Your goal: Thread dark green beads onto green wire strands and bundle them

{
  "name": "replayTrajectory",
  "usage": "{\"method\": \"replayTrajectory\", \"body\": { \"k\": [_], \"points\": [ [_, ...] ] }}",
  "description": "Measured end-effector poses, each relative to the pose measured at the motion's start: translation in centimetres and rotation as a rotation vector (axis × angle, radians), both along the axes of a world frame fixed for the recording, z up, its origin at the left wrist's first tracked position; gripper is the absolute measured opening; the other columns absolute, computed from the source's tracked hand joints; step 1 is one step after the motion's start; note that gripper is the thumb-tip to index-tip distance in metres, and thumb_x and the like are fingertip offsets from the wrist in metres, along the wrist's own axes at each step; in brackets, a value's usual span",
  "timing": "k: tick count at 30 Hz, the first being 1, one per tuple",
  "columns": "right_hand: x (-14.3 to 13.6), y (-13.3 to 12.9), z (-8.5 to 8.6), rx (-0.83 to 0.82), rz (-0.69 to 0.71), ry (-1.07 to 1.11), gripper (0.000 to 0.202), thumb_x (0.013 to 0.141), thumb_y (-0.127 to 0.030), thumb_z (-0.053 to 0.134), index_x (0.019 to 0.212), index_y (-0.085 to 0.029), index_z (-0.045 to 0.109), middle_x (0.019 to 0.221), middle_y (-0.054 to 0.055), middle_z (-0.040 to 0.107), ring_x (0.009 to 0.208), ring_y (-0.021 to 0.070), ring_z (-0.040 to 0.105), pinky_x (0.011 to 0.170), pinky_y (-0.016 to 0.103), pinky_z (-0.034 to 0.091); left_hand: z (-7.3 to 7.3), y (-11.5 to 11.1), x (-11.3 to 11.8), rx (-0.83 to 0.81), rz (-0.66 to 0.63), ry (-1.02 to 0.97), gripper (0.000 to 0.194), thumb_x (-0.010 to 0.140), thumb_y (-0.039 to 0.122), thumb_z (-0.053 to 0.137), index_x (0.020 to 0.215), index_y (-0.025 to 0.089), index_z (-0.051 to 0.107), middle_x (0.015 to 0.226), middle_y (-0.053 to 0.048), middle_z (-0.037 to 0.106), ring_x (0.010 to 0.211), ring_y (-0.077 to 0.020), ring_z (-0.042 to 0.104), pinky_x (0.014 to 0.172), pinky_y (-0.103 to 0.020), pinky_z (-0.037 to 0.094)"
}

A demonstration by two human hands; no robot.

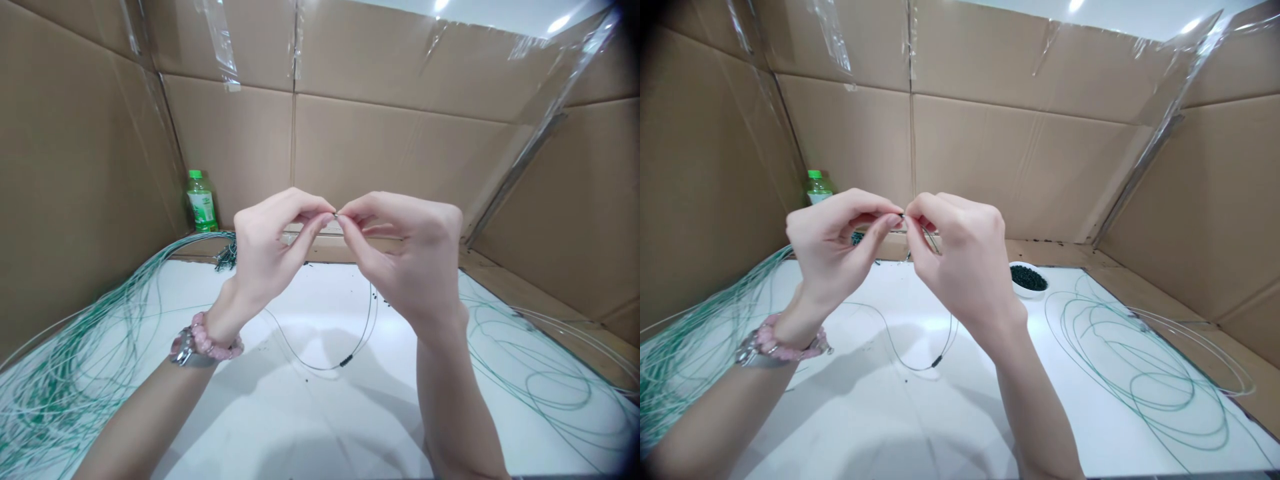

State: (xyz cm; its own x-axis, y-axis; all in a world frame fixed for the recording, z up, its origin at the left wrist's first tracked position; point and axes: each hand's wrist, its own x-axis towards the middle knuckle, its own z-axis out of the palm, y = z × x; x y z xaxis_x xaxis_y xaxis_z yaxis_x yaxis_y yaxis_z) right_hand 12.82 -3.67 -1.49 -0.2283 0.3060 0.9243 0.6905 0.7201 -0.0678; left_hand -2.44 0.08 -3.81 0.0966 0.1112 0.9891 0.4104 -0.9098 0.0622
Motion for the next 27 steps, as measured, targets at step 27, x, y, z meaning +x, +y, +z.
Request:
{"method": "replayTrajectory", "body": {
  "k": [27],
  "points": [
    [0.08, -0.4, 0.21, -0.003, -0.126, -0.111, 0.019, 0.083, -0.011, 0.056, 0.068, -0.02, 0.062, 0.061, -0.001, 0.063, 0.056, 0.0126, 0.057, 0.056, 0.026, 0.041, -0.1, 0.01, -0.01, 0.021, 0.076, 0.046, 0.008, 0.085, 0.02, 0.059, 0.081, 0.021, 0.066, 0.073, 0.0, 0.069, 0.063, -0.0124, 0.063, 0.058, -0.025, 0.052]
  ]
}}
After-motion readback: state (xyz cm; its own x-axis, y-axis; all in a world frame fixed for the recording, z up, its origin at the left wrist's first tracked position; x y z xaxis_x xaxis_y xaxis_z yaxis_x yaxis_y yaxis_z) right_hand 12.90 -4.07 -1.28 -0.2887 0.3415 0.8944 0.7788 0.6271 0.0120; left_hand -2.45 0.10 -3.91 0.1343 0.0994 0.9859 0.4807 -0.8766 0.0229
